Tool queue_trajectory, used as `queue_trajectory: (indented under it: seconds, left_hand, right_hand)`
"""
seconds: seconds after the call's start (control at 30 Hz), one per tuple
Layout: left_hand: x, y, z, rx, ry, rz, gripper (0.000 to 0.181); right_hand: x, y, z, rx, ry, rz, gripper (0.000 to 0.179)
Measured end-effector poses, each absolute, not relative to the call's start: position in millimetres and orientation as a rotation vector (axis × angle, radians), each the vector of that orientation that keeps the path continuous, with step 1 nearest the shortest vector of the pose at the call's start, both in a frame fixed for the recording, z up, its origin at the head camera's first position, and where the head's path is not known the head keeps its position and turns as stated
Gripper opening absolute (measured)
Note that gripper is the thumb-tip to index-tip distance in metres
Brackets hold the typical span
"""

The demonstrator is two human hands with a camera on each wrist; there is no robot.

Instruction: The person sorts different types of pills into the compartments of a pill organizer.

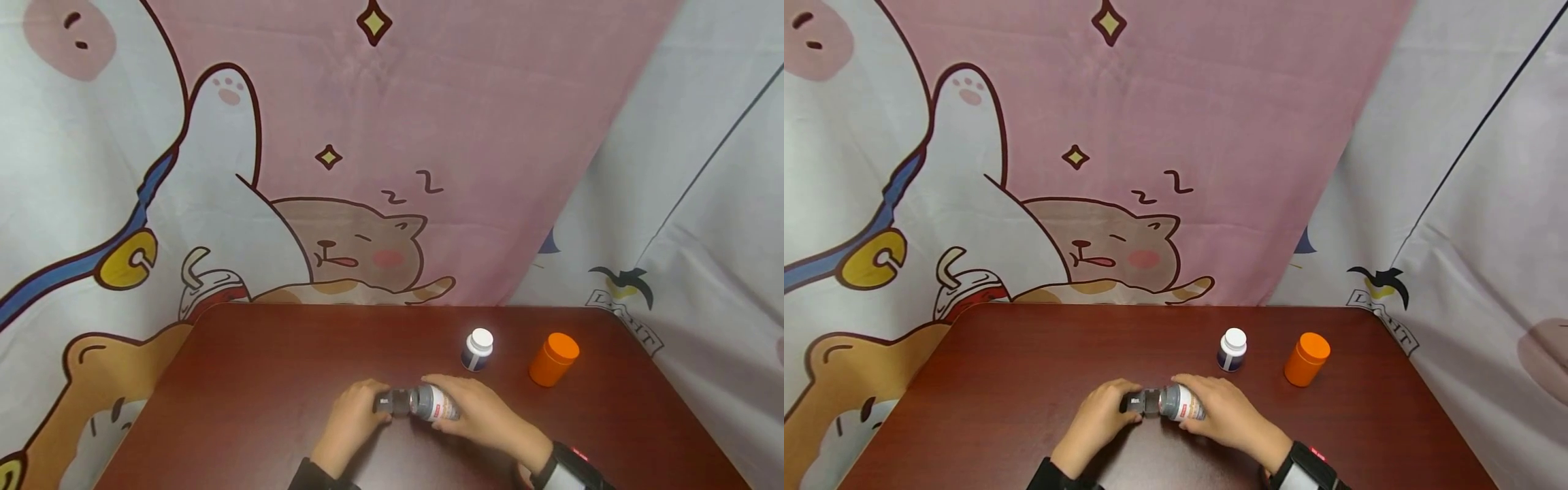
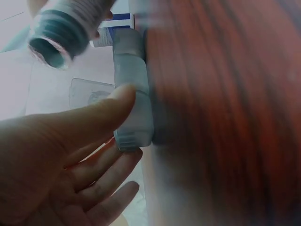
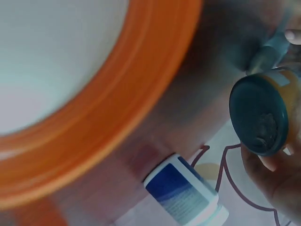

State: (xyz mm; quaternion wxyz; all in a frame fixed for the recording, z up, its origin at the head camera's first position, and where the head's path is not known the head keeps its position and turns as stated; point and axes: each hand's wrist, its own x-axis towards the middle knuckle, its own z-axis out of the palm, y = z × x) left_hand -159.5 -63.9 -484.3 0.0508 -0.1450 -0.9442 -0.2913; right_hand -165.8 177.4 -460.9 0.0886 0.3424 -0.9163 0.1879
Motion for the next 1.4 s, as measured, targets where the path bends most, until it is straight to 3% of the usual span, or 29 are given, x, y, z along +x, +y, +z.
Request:
queue_trajectory:
  seconds: [0.37,1.07,1.4]
  left_hand:
    - [-159.7,-63.5,-484.3,-0.445,-2.873,-0.926,0.046]
    - [-161.3,-64.6,-485.9,-0.396,-2.872,-0.979,0.045]
    - [-158.9,-66.0,-483.8,-0.429,-2.879,-0.984,0.046]
  right_hand:
    - [-178.7,161.6,-465.0,0.992,-2.625,0.385,0.057]
    - [-184.8,150.8,-447.6,1.072,-2.692,0.306,0.062]
    - [-183.5,145.8,-443.5,1.020,-2.704,0.280,0.054]
